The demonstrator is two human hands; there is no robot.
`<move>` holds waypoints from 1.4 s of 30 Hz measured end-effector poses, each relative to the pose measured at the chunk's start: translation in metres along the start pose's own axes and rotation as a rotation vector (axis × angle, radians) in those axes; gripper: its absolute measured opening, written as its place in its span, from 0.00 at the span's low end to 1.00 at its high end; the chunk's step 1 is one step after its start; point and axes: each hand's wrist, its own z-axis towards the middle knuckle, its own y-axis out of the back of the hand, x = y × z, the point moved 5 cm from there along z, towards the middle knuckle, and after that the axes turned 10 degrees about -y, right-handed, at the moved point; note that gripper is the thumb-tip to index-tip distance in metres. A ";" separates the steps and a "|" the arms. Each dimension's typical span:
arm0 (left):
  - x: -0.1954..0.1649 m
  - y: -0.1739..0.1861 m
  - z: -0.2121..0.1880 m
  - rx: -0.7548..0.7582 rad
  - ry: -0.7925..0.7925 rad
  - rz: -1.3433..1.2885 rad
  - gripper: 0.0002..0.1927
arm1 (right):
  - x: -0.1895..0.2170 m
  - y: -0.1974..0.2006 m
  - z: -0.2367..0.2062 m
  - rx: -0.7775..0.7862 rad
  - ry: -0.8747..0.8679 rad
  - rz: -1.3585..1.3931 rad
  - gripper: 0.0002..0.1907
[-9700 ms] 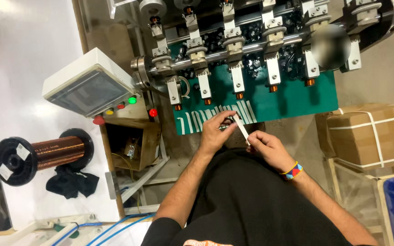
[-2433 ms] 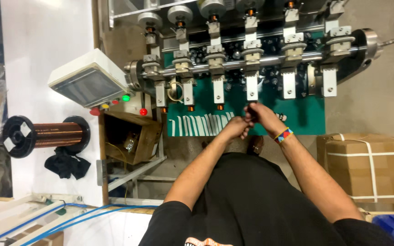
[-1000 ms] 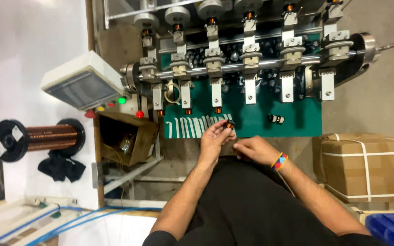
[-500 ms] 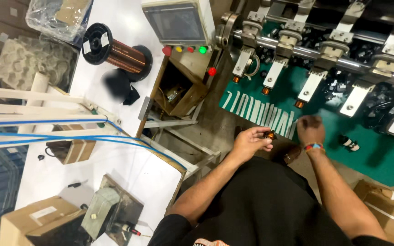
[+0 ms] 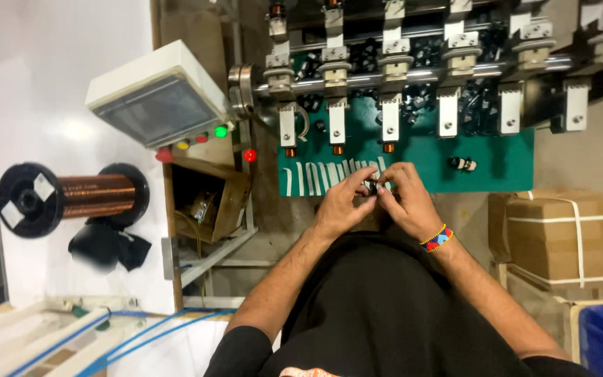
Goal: The person carries a copper wire spool across the floor and places it with other spools, then works at a coil winding machine, using scissors to cut and trim wire and arranging small wound bobbins on the machine bed. The person later unwinds copper wire from a large spool by hand and coils it into a cardboard tray.
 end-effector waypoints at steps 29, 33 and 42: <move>0.027 -0.043 0.006 0.185 0.435 -0.646 0.22 | -0.053 0.045 -0.016 -0.194 -0.413 0.228 0.13; 0.009 -0.063 0.021 0.178 0.145 0.121 0.36 | -0.071 0.065 -0.004 0.104 -0.283 0.220 0.11; -0.019 -0.131 0.035 -0.075 0.121 0.359 0.37 | -0.048 0.116 -0.022 -0.085 0.142 -0.278 0.10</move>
